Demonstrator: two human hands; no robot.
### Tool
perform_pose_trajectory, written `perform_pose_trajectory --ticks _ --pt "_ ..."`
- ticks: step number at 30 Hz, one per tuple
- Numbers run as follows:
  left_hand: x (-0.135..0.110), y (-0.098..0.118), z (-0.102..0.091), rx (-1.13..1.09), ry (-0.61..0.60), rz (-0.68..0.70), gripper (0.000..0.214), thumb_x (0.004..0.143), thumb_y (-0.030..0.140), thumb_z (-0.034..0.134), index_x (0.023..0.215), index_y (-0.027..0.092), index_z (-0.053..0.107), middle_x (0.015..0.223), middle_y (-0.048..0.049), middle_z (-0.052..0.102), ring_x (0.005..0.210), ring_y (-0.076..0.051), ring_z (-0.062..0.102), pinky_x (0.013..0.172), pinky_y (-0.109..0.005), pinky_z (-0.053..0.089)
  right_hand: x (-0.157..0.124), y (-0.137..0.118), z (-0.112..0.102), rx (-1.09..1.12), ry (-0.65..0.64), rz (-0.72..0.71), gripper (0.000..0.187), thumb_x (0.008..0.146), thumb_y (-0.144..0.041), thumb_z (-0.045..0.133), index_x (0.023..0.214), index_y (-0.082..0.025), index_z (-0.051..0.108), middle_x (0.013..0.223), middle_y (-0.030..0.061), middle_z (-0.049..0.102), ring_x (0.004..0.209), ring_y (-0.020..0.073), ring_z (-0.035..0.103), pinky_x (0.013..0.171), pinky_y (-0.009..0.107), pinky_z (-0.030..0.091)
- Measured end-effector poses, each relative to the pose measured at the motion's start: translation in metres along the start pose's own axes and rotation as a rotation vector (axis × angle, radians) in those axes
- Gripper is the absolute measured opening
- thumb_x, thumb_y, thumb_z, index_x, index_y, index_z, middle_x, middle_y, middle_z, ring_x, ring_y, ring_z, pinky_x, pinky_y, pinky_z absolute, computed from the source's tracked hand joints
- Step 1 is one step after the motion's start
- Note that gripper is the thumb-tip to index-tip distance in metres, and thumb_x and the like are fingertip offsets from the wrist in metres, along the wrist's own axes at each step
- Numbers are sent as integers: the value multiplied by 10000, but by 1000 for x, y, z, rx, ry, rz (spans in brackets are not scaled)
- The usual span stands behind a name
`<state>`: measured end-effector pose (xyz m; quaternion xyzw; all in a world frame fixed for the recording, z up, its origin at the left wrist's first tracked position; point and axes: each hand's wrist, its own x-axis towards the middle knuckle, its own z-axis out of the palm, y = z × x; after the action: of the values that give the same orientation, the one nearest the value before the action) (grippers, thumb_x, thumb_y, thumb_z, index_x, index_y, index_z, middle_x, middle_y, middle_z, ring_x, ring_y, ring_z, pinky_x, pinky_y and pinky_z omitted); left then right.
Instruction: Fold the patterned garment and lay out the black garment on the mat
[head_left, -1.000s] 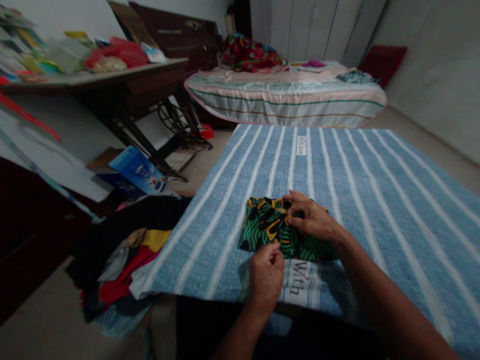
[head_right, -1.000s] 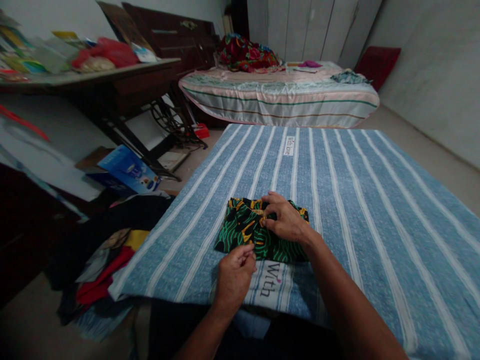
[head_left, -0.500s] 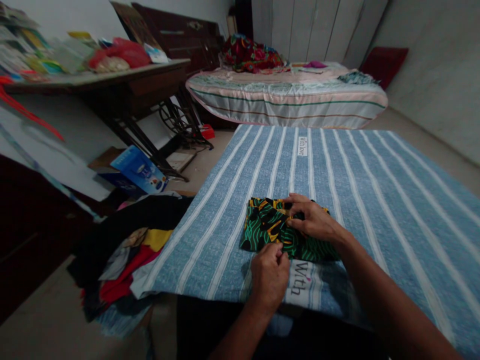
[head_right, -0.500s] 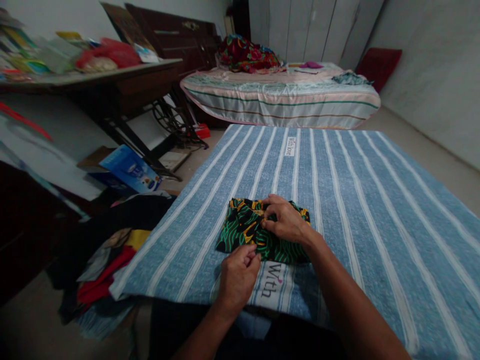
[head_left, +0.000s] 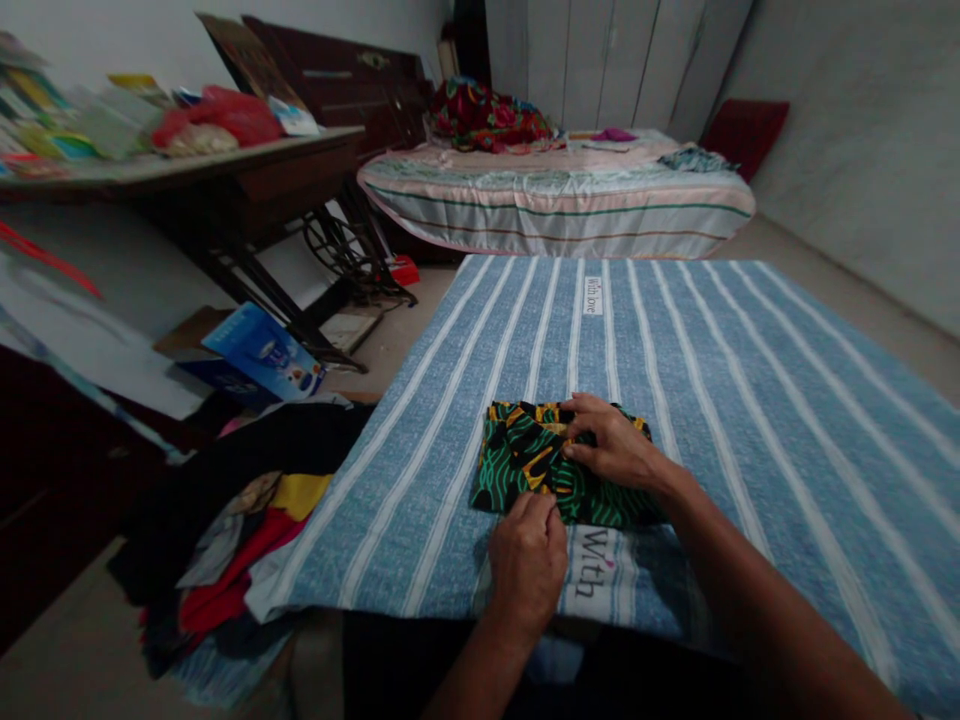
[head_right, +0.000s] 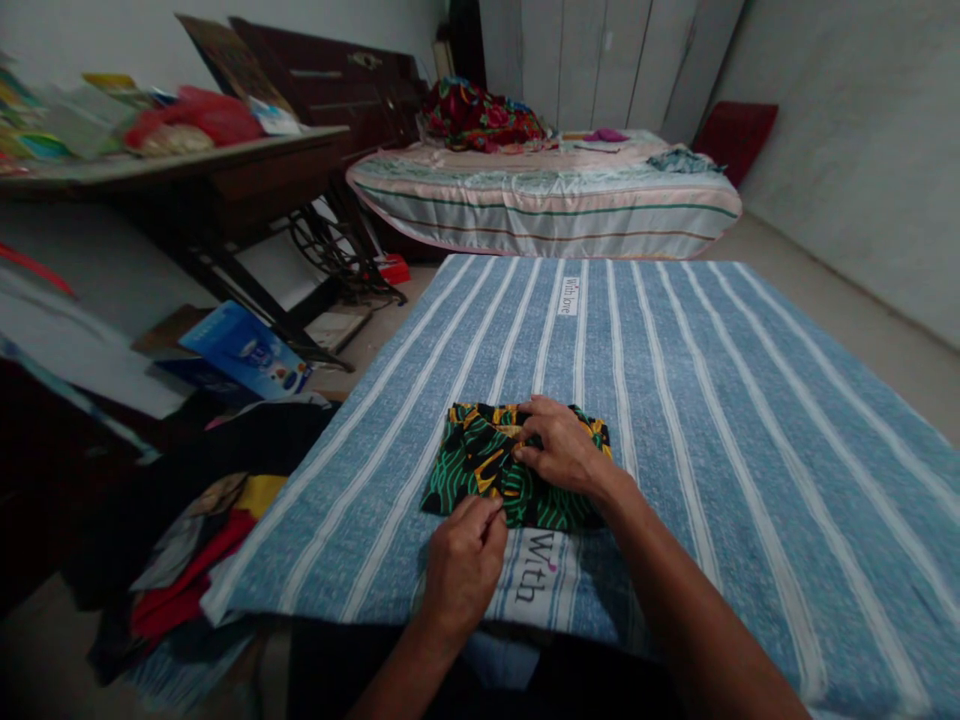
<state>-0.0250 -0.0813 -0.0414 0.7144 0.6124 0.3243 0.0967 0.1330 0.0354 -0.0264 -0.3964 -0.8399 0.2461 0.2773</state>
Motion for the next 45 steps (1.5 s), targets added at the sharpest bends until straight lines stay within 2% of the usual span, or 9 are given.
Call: perform_pose_trajectory --ticks 8,13,20,25,28,33,36,40,45 --pt "2 -4 0 185 90 154 234 873 136 423 733 182 604 672 -26 565 628 -133 567 607 -235 462 3 -5 3 -84 15 15 73 729 -174 658 783 -204 698 1147 94 627 1173 278 503 1007 469 362" --pt "6 2 0 91 236 319 199 858 100 448 943 156 619 929 -88 649 879 -184 606 800 -312 507 2 -10 7 -146 36 31 97 736 -200 661 826 -204 698 1176 104 609 1177 291 492 992 481 356" --pt "11 -2 11 186 173 393 207 843 106 445 945 148 621 1037 -106 675 956 -239 614 843 -408 507 -5 -4 -12 -130 184 66 200 772 -320 642 931 -203 675 1101 102 632 1120 275 527 964 443 381" --pt "12 -6 12 185 168 393 233 837 88 423 952 139 620 1050 -109 677 968 -231 612 846 -394 509 -22 27 -39 -86 344 266 165 802 -307 545 836 -214 676 959 76 679 980 252 604 871 396 454" --pt "12 -6 14 191 181 391 237 833 81 425 958 134 619 1056 -113 675 979 -235 606 849 -395 507 -30 41 -45 -43 395 387 198 787 -304 521 841 -207 685 938 68 695 929 247 626 849 394 465" --pt "12 -8 14 214 189 397 220 828 92 468 980 136 621 1121 -127 653 1048 -246 582 898 -421 475 -28 48 -39 -55 277 489 267 789 -376 546 873 -178 705 905 80 703 855 232 639 766 339 473" --pt "13 -8 12 233 162 404 235 831 93 467 1008 140 615 1195 -125 627 1126 -260 548 972 -478 414 -23 46 -31 -52 241 484 261 787 -394 567 782 -171 704 835 76 694 807 213 630 734 310 461" --pt "18 -6 10 267 70 381 330 835 82 424 1128 129 569 1294 -131 569 1235 -277 476 1036 -548 324 -24 41 -25 -35 303 464 195 778 -292 563 639 -189 654 863 73 682 883 214 618 797 316 444" --pt "21 -5 11 256 16 365 375 812 68 385 1146 110 550 1309 -157 553 1248 -276 470 1015 -544 359 -30 42 -22 -127 371 452 169 772 -279 562 640 -200 631 920 75 664 962 221 592 860 334 416"
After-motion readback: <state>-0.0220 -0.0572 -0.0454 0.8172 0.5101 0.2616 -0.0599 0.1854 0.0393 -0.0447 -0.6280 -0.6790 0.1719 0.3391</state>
